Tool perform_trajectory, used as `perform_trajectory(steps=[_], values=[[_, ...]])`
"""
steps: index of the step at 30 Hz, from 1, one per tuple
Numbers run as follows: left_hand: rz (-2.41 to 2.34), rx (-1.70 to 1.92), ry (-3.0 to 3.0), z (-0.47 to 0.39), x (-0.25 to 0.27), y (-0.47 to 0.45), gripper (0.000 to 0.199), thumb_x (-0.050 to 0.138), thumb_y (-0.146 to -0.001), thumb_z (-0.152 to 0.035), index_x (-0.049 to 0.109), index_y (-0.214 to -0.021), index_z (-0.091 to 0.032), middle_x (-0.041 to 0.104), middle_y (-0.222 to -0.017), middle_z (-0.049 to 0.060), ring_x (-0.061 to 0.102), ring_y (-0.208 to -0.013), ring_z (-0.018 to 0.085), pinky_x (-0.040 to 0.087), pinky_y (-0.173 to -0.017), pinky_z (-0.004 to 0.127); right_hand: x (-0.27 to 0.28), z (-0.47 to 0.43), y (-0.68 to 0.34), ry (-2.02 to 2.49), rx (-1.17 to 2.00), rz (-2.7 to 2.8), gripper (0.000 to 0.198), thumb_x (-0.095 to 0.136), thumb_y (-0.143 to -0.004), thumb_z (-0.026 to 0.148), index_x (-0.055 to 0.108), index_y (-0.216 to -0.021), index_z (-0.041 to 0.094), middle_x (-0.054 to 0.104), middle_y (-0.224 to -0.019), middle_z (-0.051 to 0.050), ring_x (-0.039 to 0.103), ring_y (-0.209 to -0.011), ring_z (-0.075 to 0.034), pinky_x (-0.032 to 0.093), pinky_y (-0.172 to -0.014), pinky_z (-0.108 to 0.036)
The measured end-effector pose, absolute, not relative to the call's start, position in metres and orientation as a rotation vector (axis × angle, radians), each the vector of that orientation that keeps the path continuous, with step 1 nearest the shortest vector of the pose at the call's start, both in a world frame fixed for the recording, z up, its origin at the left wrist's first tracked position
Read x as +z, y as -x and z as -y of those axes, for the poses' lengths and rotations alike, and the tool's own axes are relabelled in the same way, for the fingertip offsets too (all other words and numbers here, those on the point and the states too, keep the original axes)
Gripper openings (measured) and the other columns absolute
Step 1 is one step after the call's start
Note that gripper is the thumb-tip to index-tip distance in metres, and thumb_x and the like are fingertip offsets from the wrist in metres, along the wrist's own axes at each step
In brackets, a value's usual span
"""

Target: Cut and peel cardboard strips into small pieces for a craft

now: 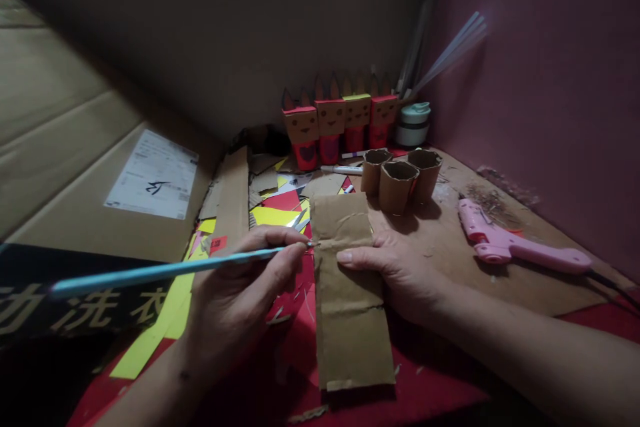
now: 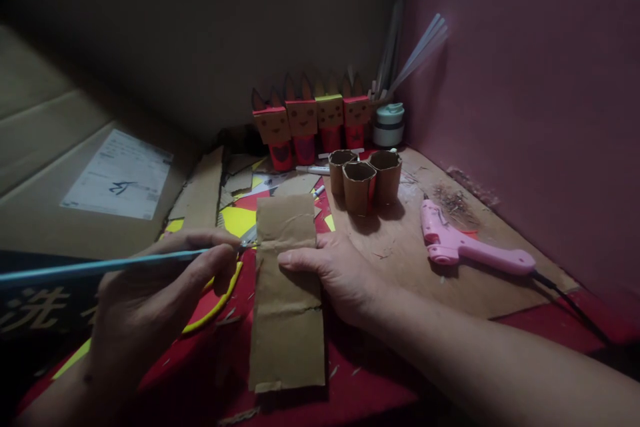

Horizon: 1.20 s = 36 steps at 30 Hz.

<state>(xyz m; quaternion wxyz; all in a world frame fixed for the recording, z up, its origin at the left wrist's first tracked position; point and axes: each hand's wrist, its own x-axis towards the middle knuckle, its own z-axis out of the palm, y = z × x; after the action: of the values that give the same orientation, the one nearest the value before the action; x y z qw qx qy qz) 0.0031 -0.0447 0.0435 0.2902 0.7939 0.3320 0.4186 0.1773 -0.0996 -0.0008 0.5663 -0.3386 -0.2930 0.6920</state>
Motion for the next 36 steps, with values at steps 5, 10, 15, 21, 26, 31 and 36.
perform_trajectory(steps=[5, 10, 15, 21, 26, 31, 36], values=[[-0.878, 1.094, -2.153, 0.0413, 0.0422, -0.0035, 0.015, 0.056, -0.087, -0.023, 0.067, -0.077, -0.022, 0.063, -0.062, -0.003, 0.057, -0.047, 0.009, 0.047, -0.043, 0.019, -0.0012, 0.1001, -0.1765, 0.808, 1.635, 0.651, 0.026, 0.071, -0.07, 0.021, 0.075, -0.095, 0.016, 0.072, -0.079, -0.005, 0.063, -0.068, -0.015, 0.047, -0.075, -0.031], [-0.83, 1.059, -2.102, 0.0413, 0.0403, -0.0039, 0.016, 0.053, -0.089, -0.022, 0.064, -0.078, -0.022, 0.061, -0.06, -0.004, 0.058, -0.047, 0.009, 0.047, -0.043, 0.018, -0.001, 0.0995, -0.1769, 0.824, 1.637, 0.642, 0.026, 0.072, -0.069, 0.021, 0.075, -0.094, 0.015, 0.072, -0.076, -0.005, 0.062, -0.067, -0.016, 0.047, -0.074, -0.032], [-0.773, 0.99, -2.026, 0.0438, 0.0413, -0.0086, 0.018, 0.047, -0.092, -0.02, 0.061, -0.079, -0.021, 0.062, -0.062, -0.004, 0.06, -0.05, 0.009, 0.051, -0.049, 0.02, -0.0014, 0.1002, -0.1771, 0.814, 1.632, 0.659, 0.028, 0.072, -0.071, 0.022, 0.075, -0.098, 0.017, 0.073, -0.084, -0.006, 0.064, -0.071, -0.016, 0.047, -0.078, -0.033], [-0.773, 0.986, -2.084, 0.0427, 0.042, -0.0102, 0.018, 0.047, -0.091, -0.019, 0.06, -0.078, -0.02, 0.061, -0.06, -0.003, 0.06, -0.051, 0.01, 0.05, -0.049, 0.021, -0.0005, 0.1005, -0.1765, 0.821, 1.649, 0.645, 0.027, 0.073, -0.068, 0.023, 0.075, -0.095, 0.017, 0.073, -0.08, -0.006, 0.064, -0.069, -0.016, 0.048, -0.076, -0.033], [-0.759, 0.98, -2.107, 0.0417, 0.04, -0.0089, 0.019, 0.046, -0.092, -0.018, 0.06, -0.079, -0.02, 0.062, -0.061, -0.002, 0.061, -0.051, 0.01, 0.05, -0.049, 0.021, -0.0009, 0.0994, -0.1764, 0.831, 1.642, 0.652, 0.027, 0.073, -0.068, 0.023, 0.076, -0.094, 0.016, 0.073, -0.078, -0.006, 0.064, -0.069, -0.017, 0.047, -0.077, -0.034], [-0.763, 0.969, -2.184, 0.0411, 0.0409, -0.0093, 0.02, 0.045, -0.091, -0.017, 0.06, -0.079, -0.02, 0.062, -0.061, -0.003, 0.061, -0.052, 0.01, 0.049, -0.049, 0.02, 0.0003, 0.0992, -0.1758, 0.828, 1.648, 0.645, 0.026, 0.072, -0.069, 0.022, 0.076, -0.093, 0.016, 0.073, -0.079, -0.006, 0.065, -0.068, -0.016, 0.048, -0.075, -0.032], [-0.774, 1.006, -2.288, 0.0411, 0.0402, -0.0088, 0.021, 0.046, -0.09, -0.016, 0.059, -0.074, -0.021, 0.062, -0.062, -0.002, 0.06, -0.052, 0.01, 0.049, -0.049, 0.021, 0.0015, 0.0999, -0.1756, 0.849, 1.643, 0.637, 0.025, 0.071, -0.068, 0.02, 0.076, -0.092, 0.016, 0.074, -0.078, -0.006, 0.065, -0.067, -0.017, 0.048, -0.072, -0.03]])
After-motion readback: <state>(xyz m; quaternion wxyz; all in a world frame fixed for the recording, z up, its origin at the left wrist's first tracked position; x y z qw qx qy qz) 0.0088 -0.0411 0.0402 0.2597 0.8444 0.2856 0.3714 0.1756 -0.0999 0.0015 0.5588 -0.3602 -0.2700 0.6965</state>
